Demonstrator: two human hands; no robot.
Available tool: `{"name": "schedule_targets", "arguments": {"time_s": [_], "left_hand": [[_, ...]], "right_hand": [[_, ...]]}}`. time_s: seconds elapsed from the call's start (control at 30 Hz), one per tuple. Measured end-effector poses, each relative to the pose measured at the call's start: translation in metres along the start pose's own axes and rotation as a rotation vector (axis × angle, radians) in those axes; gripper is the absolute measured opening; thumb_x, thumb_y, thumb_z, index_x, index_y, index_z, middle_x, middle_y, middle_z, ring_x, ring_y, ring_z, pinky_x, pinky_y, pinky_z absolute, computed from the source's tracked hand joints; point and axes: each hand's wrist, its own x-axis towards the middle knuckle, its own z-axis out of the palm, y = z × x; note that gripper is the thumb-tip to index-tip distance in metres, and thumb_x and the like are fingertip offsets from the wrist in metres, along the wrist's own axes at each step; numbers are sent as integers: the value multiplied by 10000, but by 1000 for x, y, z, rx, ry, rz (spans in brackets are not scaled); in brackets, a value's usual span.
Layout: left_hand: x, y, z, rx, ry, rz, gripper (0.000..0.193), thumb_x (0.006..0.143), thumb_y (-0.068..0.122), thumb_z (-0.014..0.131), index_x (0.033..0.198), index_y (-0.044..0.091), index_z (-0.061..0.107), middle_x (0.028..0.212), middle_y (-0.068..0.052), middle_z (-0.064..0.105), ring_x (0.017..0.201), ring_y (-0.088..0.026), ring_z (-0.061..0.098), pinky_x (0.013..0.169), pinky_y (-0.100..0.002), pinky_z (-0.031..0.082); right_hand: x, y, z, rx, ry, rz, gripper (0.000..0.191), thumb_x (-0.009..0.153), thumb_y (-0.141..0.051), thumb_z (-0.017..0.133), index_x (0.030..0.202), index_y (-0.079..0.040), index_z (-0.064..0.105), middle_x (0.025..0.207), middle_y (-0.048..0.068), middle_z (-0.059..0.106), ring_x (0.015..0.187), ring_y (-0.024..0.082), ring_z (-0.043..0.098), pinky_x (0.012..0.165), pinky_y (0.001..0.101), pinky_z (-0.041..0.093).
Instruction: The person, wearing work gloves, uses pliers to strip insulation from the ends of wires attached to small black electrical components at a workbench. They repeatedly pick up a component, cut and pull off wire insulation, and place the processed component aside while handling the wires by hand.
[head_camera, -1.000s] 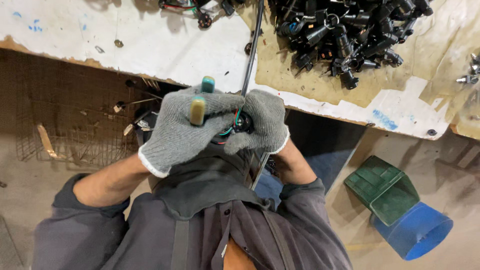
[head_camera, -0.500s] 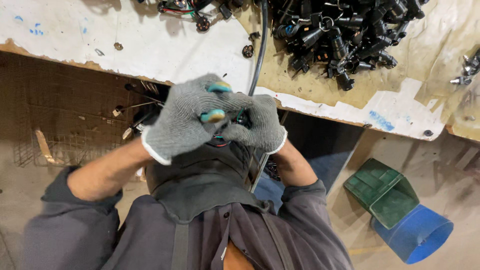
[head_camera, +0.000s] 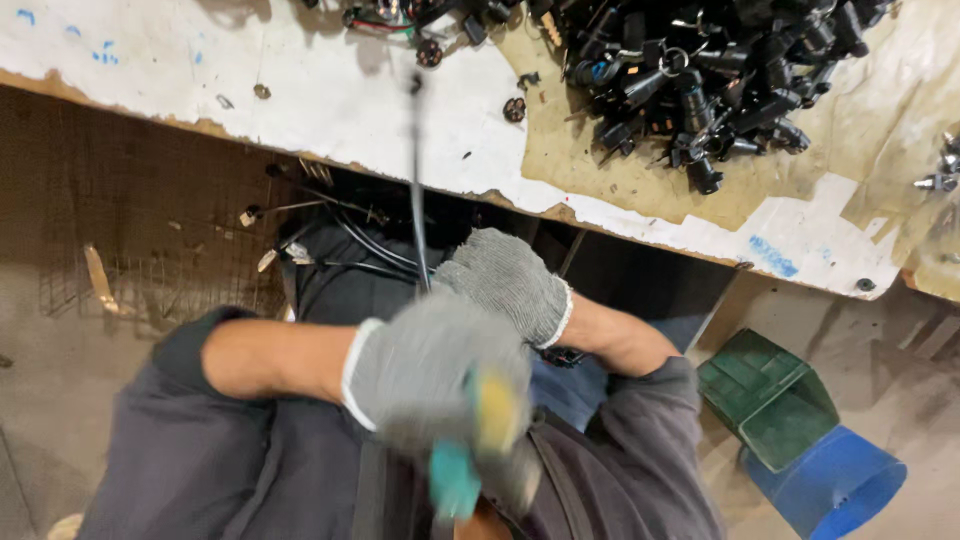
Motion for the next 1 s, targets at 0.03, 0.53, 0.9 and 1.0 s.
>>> {"name": "schedule_targets", "arguments": {"time_s": [0.03, 0.53, 0.9, 1.0], "left_hand": [[10, 9, -18, 243, 84, -85, 268, 827, 355, 743, 997, 147, 751, 1000, -10, 727, 881, -215, 697, 645, -380, 557], [-63, -102, -69, 1105, 277, -723, 140, 904, 256, 751, 926, 120, 775, 927, -158, 638, 825, -333, 677, 634, -453, 555], [-60, -89, -78, 918, 262, -793, 227, 877, 218, 735, 1079, 140, 800, 928, -189, 642, 785, -376, 673, 664, -488, 540], [-61, -92, -72, 901, 375, -728, 199, 906, 215, 737, 1081, 145, 802, 946, -181, 645, 794, -373, 674, 666, -481, 538]], "right_hand": [[3, 0, 3, 25, 7, -21, 345, 752, -359, 791, 922, -94, 649, 866, 121, 630, 809, 341, 601, 743, 473, 482], [112, 80, -70, -808, 430, 186, 225, 903, -140, 715, 1115, -79, 671, 963, 137, 642, 899, 369, 622, 781, 488, 453], [141, 95, -63, -894, 292, 260, 227, 789, -3, 695, 1005, -70, 711, 882, 161, 623, 831, 380, 607, 710, 511, 468], [114, 88, -67, -702, 431, 167, 261, 783, -228, 858, 956, -87, 724, 1018, 113, 661, 943, 305, 638, 773, 479, 514]]}}
